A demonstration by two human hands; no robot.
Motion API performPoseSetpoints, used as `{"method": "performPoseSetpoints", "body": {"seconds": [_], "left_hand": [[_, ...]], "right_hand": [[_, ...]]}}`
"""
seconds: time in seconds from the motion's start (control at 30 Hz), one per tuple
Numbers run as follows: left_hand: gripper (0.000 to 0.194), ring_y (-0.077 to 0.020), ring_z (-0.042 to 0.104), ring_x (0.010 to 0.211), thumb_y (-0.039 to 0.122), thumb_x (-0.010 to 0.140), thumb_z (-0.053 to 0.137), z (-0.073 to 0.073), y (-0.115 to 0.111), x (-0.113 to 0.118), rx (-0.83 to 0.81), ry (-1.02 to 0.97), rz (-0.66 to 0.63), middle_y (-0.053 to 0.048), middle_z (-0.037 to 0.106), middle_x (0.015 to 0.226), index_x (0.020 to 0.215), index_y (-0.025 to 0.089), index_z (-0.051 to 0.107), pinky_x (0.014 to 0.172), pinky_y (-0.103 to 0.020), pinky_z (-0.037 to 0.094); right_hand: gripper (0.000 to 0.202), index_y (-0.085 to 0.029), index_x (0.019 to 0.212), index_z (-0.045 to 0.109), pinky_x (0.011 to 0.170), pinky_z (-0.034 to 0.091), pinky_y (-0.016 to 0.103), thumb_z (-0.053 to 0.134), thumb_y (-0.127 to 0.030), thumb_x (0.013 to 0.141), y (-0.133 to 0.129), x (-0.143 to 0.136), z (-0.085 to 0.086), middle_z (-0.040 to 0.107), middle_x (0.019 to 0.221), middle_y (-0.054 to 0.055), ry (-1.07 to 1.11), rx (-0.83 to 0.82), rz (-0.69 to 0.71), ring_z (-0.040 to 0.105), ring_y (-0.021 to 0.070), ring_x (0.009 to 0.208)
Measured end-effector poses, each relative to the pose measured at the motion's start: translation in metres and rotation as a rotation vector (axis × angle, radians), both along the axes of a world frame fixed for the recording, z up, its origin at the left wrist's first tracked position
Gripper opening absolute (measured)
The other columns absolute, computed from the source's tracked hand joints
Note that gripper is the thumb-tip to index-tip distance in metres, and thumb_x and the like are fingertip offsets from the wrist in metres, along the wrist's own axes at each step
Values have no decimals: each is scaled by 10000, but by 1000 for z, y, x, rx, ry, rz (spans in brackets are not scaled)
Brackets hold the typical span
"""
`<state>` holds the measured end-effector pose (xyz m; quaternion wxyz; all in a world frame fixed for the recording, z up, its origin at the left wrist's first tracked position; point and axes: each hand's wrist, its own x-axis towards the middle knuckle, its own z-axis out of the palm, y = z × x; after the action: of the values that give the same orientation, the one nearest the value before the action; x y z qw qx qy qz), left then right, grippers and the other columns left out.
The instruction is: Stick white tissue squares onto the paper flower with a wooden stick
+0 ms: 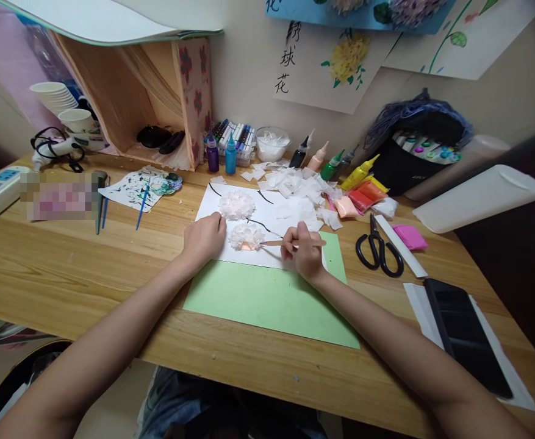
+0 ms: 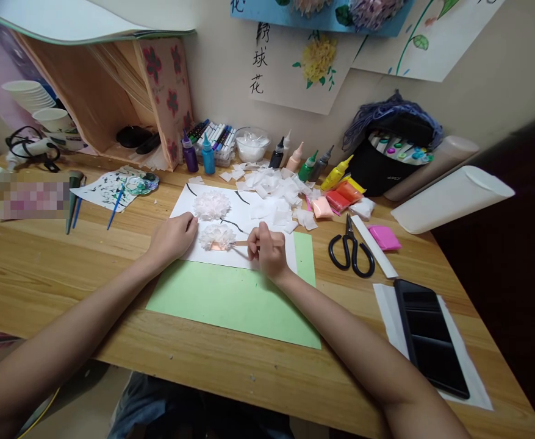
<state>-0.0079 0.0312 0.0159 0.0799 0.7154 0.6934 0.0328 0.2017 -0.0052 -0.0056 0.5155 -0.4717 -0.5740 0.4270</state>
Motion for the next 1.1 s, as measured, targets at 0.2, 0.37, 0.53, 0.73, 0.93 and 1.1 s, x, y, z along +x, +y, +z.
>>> {"method": "performPoseSetpoints", "body": {"seconds": [0.2, 0.37, 0.53, 0.73, 0.93, 1.1], "left_hand": [[380, -268, 630, 892, 369, 927, 238, 1, -1, 0, -4, 7, -7, -103, 691, 966, 902, 212, 583, 633, -313, 400], [378, -264, 630, 874, 367, 925, 236, 0, 0, 0, 6, 6, -13, -101, 693, 958, 901, 209, 578, 622, -312, 391], [381, -264, 629, 865, 366, 924, 231, 0, 0, 0, 1, -3, -14, -100, 689, 947, 890, 205, 574, 611, -307, 382], [377, -262, 627, 872, 370, 924, 234, -1, 0, 0, -3, -9, -12, -102, 689, 954, 892, 205, 572, 617, -307, 383], [383, -274, 630, 881, 366, 920, 235, -1, 1, -2, 0, -11, -15, -106, 690, 959, 883, 203, 579, 604, -311, 381], [387, -286, 631, 883, 368, 921, 234, -1, 2, -3, -8, -23, -18, -110, 689, 965, 901, 205, 585, 618, -323, 396]], "right_hand": [[607, -212, 434, 422, 476, 356, 277, 243, -486, 945, -11, 4, -2, 460, 425, 2, -249, 291, 72, 399, 107, 399], [583, -206, 470, 427, 497, 367, 268, 219, -434, 964, -8, 2, -4, 482, 461, 0, -296, 324, 105, 428, 103, 422], [599, -205, 473, 421, 492, 381, 259, 219, -504, 952, -7, -1, -5, 496, 457, 4, -291, 231, 64, 449, 104, 424], [590, -208, 486, 353, 352, 305, 217, 276, -634, 886, 8, -4, -6, 471, 358, -15, 10, -118, 24, 404, 86, 313], [614, -202, 486, 400, 316, 227, 214, 278, -671, 863, 21, 9, 3, 423, 333, -26, 142, -152, 21, 350, 78, 277], [382, -190, 641, 526, 548, 412, 233, 458, -464, 898, 26, 35, 13, 549, 567, -10, -155, 200, -156, 526, 112, 542]]}}
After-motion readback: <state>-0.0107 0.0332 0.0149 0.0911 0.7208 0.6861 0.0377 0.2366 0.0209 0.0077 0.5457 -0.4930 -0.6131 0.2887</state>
